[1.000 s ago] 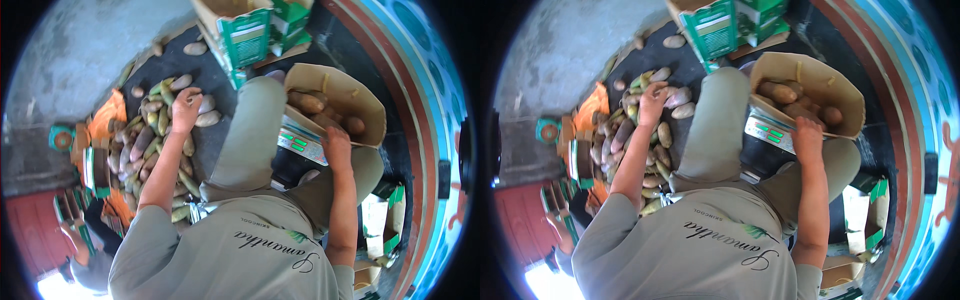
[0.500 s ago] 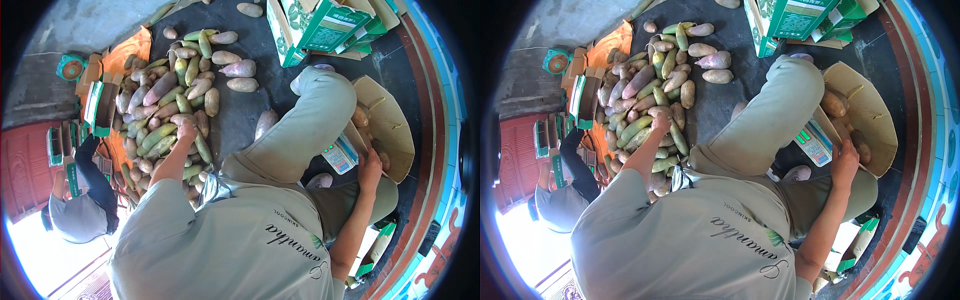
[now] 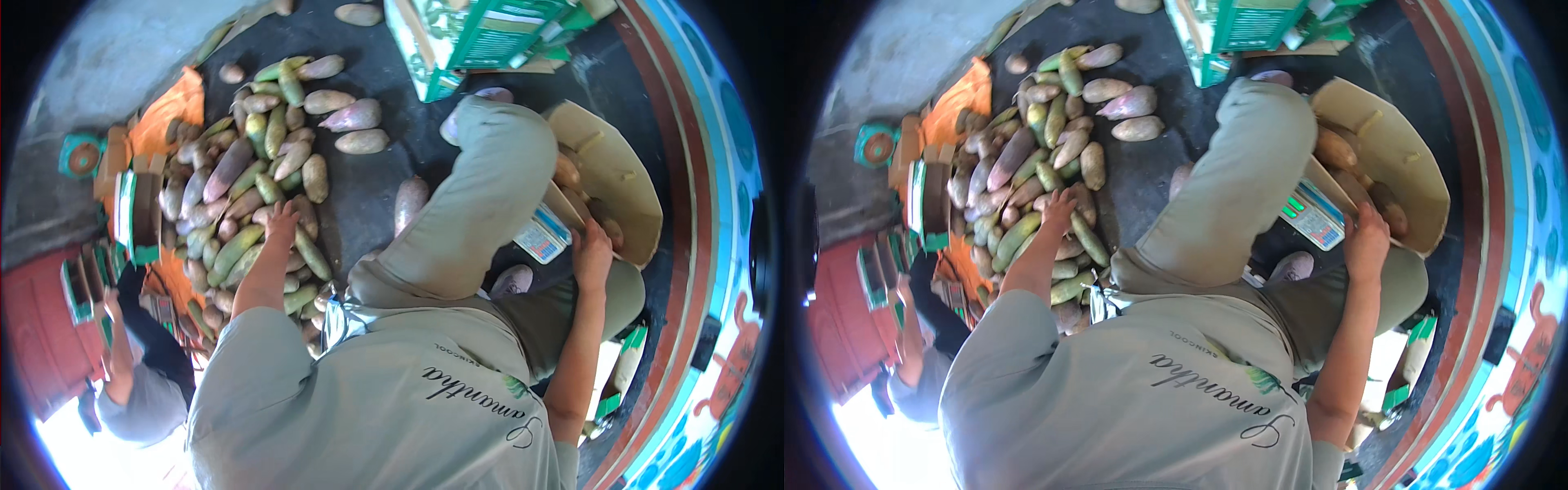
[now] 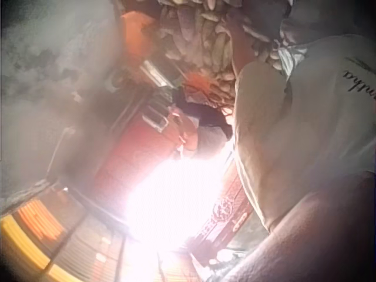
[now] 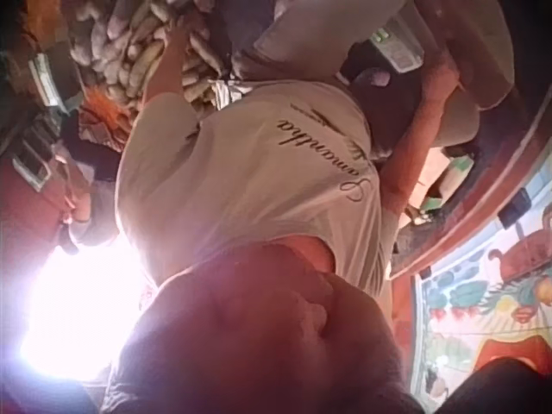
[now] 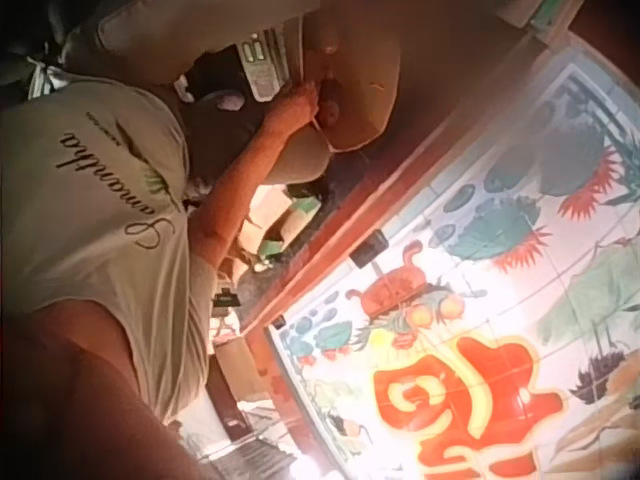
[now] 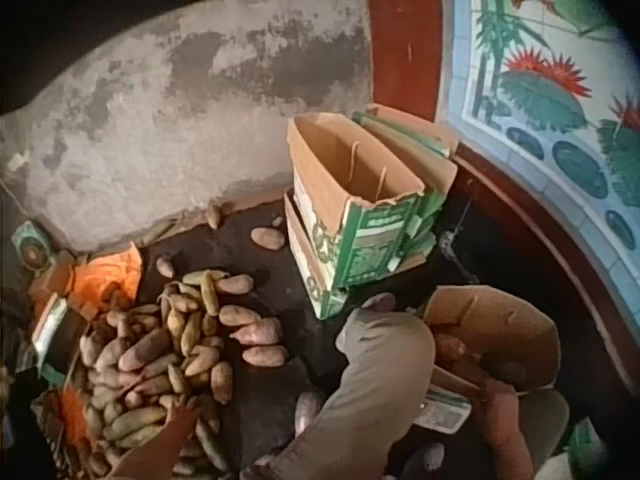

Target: The recorder is weighing produce (taro) using a digital scale and putting them into paper bags.

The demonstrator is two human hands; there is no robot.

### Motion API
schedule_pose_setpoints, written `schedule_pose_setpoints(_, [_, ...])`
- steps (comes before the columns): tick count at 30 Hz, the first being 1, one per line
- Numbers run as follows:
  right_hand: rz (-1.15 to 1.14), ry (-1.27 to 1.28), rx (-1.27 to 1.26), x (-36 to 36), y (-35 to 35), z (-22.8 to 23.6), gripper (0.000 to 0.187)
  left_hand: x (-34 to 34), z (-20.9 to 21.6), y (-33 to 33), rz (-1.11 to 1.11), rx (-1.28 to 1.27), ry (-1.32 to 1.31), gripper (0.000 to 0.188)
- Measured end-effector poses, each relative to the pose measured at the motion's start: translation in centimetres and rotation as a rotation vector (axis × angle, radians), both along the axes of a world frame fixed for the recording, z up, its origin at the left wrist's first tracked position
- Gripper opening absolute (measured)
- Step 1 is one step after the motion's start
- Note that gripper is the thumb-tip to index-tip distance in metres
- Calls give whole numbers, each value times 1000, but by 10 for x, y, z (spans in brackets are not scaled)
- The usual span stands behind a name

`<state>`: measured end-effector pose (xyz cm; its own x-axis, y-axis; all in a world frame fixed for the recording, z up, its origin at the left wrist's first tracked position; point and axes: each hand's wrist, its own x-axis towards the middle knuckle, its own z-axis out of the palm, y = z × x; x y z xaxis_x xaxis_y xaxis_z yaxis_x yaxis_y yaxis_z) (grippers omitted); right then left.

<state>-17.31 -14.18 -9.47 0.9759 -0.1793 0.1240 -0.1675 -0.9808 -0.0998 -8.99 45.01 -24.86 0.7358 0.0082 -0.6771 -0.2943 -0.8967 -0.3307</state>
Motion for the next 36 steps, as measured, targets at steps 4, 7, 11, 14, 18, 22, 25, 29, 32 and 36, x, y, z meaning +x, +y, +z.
schedule_pose_setpoints(4, [24,-13,18,5,3,-1,31,5,-12,13,34,-35,-109,28])
schedule_pose_setpoints(7, [-11,22,26,2,3,2,30,5,-9,7,-35,68,-129,24])
schedule_pose_setpoints(11, [29,-50,20,1,3,2,27,-2,1,-2,-15,109,-93,41])
schedule_pose_setpoints(14, [15,-43,28,3,3,3,25,5,-10,5,13,126,-5,42])
schedule_pose_setpoints(18, [3,-21,23,2,1,2,22,11,-11,1,4,130,37,39])
schedule_pose_setpoints(22, [-1,-5,19,2,4,5,22,5,-12,8,-109,147,22,49])
schedule_pose_setpoints(25, [-16,23,5,2,5,6,22,-2,-15,10,-90,199,10,52])
schedule_pose_setpoints(29, [-29,38,8,3,6,5,22,-13,-17,19,-137,163,-68,45])
schedule_pose_setpoints(32, [-29,34,-4,4,6,5,23,-8,-17,19,-70,113,-72,48])
schedule_pose_setpoints(36, [-35,31,1,4,6,4,23,8,-5,13,138,58,-86,60])
